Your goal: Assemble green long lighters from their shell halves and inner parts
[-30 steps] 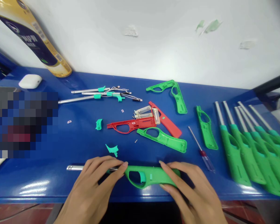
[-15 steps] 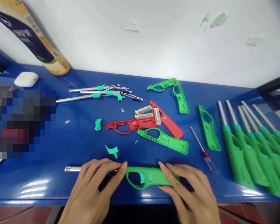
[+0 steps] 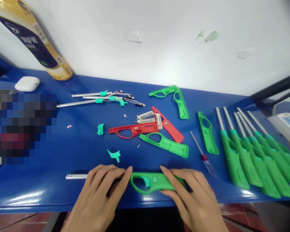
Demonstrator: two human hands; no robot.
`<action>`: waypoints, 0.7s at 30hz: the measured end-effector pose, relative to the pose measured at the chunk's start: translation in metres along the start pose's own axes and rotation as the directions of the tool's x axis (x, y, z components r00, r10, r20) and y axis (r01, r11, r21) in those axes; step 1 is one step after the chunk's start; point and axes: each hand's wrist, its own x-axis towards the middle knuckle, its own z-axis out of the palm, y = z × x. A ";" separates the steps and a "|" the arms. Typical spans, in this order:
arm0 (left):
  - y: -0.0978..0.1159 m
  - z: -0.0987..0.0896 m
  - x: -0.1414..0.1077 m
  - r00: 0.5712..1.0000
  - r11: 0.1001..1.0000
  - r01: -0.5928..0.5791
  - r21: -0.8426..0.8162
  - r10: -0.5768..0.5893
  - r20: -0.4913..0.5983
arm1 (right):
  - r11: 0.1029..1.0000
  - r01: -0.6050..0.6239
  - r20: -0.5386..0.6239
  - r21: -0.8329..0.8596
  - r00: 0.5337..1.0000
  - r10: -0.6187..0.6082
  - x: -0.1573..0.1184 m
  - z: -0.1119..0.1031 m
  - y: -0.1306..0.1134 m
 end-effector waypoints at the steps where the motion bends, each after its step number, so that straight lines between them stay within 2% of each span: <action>1: 0.001 0.000 0.002 1.000 1.000 -0.014 0.013 0.013 0.004 | 1.000 0.008 0.000 -0.003 1.000 -0.008 0.002 -0.001 0.000; 4: 0.004 0.000 0.009 1.000 0.999 -0.028 0.029 0.028 -0.011 | 0.999 0.006 -0.012 0.033 1.000 -0.005 0.007 -0.003 0.001; 10: 0.009 0.000 0.026 0.987 0.996 -0.013 -0.090 -0.001 -0.161 | 0.997 0.027 -0.027 0.071 0.999 -0.025 0.011 -0.005 0.001; 14: 0.012 0.001 0.032 0.970 0.993 -0.037 -0.116 0.007 -0.244 | 0.986 0.055 -0.060 0.155 0.997 -0.047 0.010 -0.002 0.002; 21: 0.011 0.000 0.033 0.961 0.988 -0.049 -0.143 0.007 -0.275 | 0.978 0.071 -0.077 0.194 0.995 -0.057 0.004 -0.001 -0.001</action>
